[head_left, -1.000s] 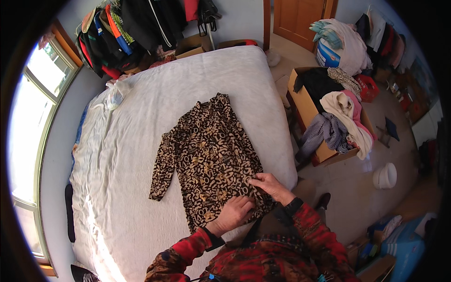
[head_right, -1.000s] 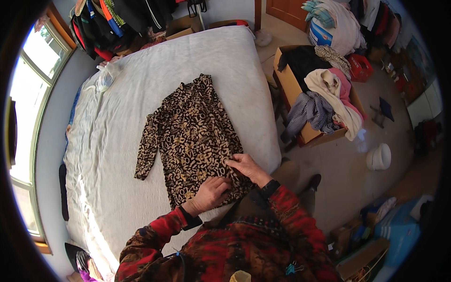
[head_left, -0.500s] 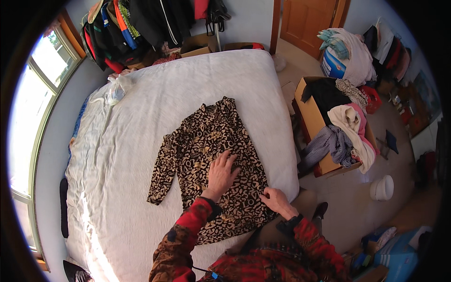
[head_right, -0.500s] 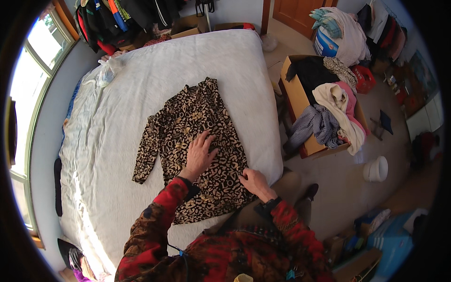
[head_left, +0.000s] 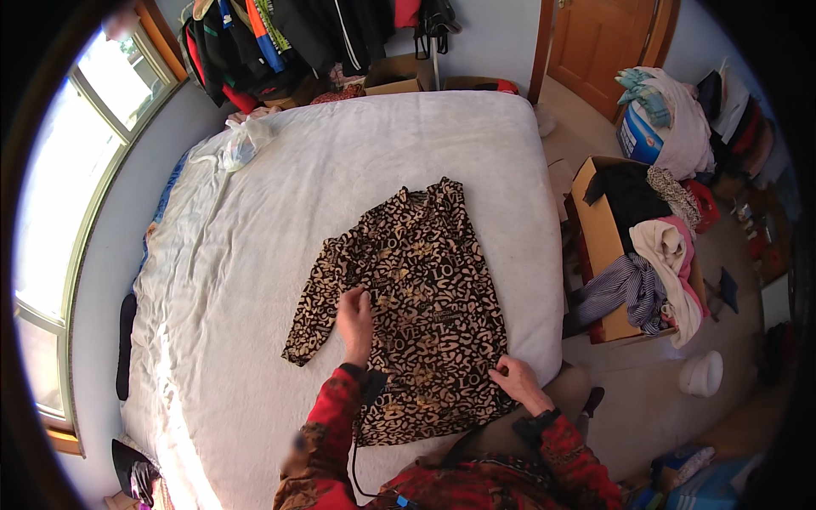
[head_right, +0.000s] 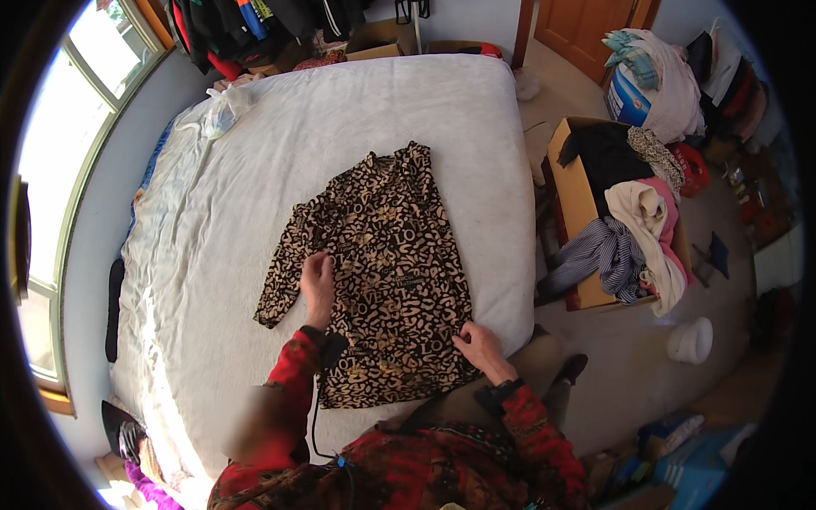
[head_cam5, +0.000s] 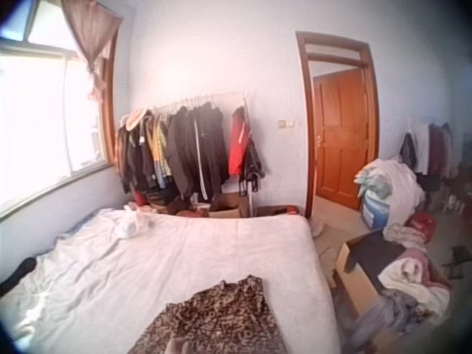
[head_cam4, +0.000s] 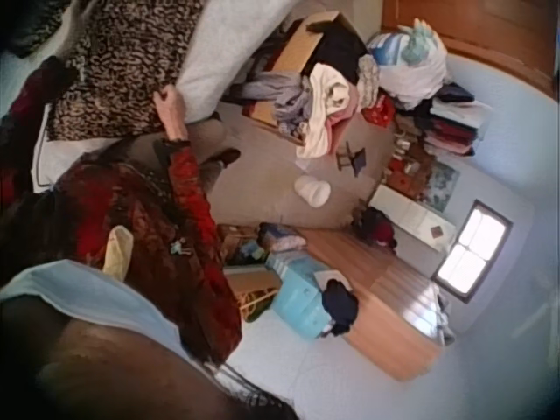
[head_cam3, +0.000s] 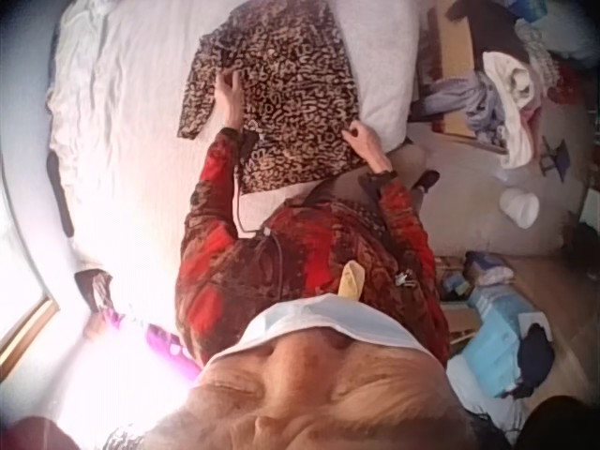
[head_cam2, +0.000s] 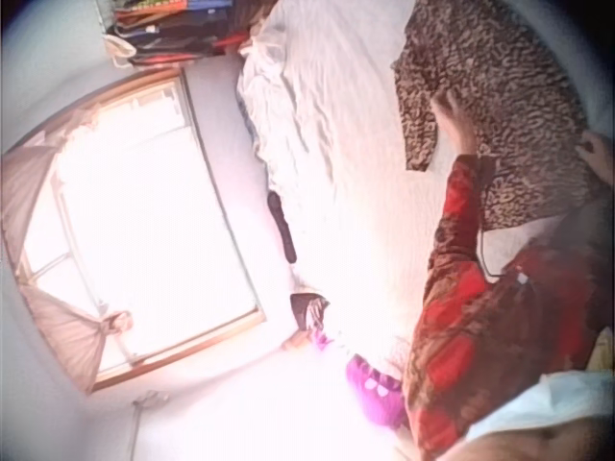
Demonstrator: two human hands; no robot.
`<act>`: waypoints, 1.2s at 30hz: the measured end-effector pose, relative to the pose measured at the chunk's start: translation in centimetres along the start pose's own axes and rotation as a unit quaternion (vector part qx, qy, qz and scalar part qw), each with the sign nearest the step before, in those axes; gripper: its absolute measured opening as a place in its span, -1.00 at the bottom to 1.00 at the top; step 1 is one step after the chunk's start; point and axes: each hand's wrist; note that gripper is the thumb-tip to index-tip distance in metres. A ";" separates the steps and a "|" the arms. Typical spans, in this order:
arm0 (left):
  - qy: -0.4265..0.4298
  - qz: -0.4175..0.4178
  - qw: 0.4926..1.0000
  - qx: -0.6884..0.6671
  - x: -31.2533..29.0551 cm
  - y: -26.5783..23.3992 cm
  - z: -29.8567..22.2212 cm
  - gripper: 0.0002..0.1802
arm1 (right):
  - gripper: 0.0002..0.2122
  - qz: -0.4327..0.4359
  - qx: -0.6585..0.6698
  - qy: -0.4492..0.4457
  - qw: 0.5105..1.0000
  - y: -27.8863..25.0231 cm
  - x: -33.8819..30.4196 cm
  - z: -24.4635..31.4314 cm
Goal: The person hangs a black garment on a hanger and places it on a clothing rack. Then the person folds a leopard-print top and a pink-and-white top on the bed.
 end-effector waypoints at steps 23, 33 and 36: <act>-0.015 -0.129 0.876 0.465 13.8 -26.6 11.9 -0.72 | -0.75 -0.012 0.063 -0.002 0.998 0.6 -0.2 -1.8; -0.097 -0.056 0.990 0.083 17.6 -20.7 1.4 -0.74 | -0.80 0.031 0.161 0.084 0.983 -0.9 0.4 -1.5; -0.068 0.105 0.985 -0.119 13.6 -12.8 -8.3 -0.80 | -0.79 -0.070 0.165 0.056 0.982 -2.0 1.3 0.4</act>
Point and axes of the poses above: each hand's wrist, its own x-axis towards the middle knuckle, its own y-axis out of the palm, z = x × y, and after that the axes turned 15 degrees about -z, right-handed
